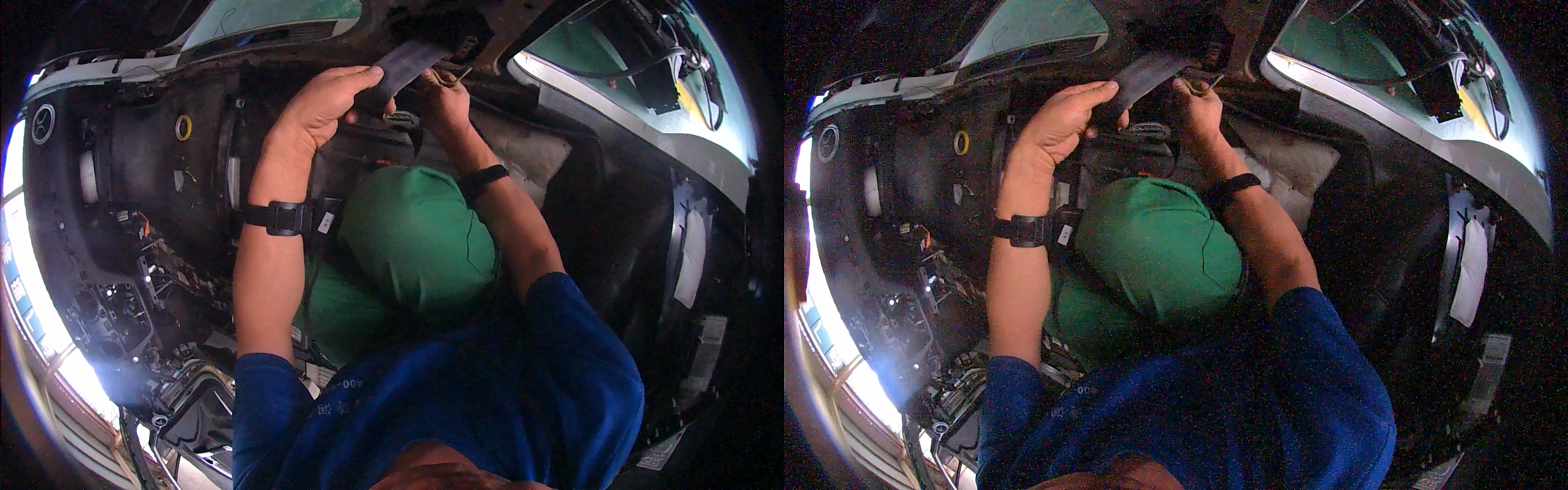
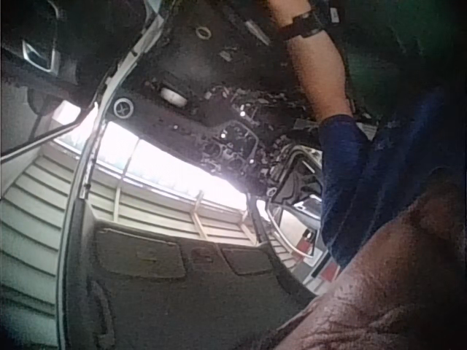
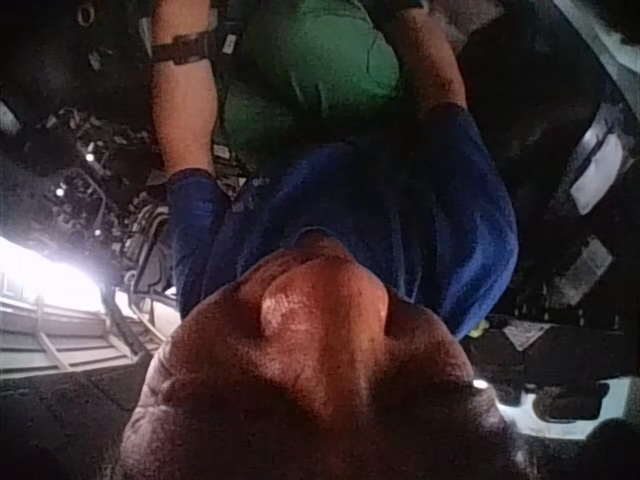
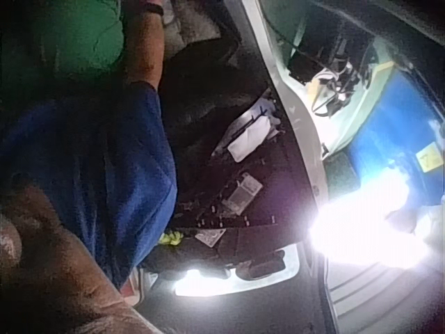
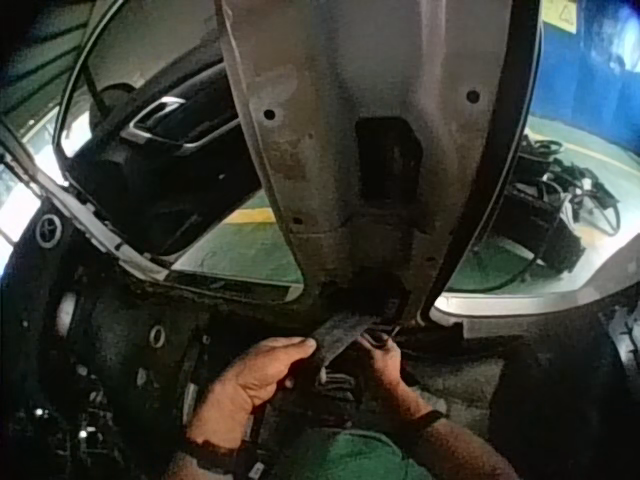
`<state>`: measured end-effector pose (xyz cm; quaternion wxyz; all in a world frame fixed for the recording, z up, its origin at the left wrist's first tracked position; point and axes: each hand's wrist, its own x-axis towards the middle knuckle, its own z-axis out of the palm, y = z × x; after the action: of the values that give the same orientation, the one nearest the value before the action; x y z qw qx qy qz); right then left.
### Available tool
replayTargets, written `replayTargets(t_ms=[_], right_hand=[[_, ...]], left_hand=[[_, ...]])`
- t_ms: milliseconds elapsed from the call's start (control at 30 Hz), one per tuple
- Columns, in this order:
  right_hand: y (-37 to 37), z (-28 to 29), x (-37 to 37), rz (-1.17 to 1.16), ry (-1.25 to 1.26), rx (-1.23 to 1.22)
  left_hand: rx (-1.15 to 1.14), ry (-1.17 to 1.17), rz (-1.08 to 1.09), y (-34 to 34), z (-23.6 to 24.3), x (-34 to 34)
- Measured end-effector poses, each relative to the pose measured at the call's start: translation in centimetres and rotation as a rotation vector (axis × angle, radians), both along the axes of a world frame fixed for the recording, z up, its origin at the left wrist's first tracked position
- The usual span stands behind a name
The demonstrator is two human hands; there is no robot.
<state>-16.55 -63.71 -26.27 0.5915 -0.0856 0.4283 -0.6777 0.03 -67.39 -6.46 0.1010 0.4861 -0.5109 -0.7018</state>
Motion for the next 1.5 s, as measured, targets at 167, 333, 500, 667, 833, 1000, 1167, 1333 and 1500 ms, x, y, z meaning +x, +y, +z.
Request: replayTargets(t_ms=[167,333,500,667,833,1000,1167,1333,1500], right_hand=[[-0.2,0.4,-0.2,-0.034,0.745,0.16],[-0.3,1.3,-0.4,0.029,0.652,0.322],[-0.7,1.1,-0.5,0.023,0.871,0.356],[-1.0,0.4,0.0,-0.031,0.647,0.289],[-0.5,0.9,0.6,-0.08,0.163,0.09],[-0.2,1.0,0.4,-0.035,0.032,0.099],[-0.3,-0.1,0.2,0.103,0.16,-0.175],[0.4,-2.4,-1.3,0.187,-0.46,-0.003],[1.6,-3.1,-2.1,0.372,-0.288,-0.047]], left_hand=[[0.0,0.033,-0.019,0.0,-0.1,0.0],[-0.02,-0.004,0.002,0.3,0.0,0.0],[-0.02,0.003,-0.012,0.2,0.0,0.2],[-0.027,0.021,-0.037,0.2,0.1,0.3],[-0.027,0.011,-0.006,0.3,0.2,0.3],[-0.017,0.017,0.028,-0.2,0.1,0.4],[0.012,0.003,0.058,-0.5,0.5,0.4],[0.036,0.054,0.087,-0.5,-0.6,0.0],[-0.203,-0.001,0.048,-0.3,-1.9,-0.6]])
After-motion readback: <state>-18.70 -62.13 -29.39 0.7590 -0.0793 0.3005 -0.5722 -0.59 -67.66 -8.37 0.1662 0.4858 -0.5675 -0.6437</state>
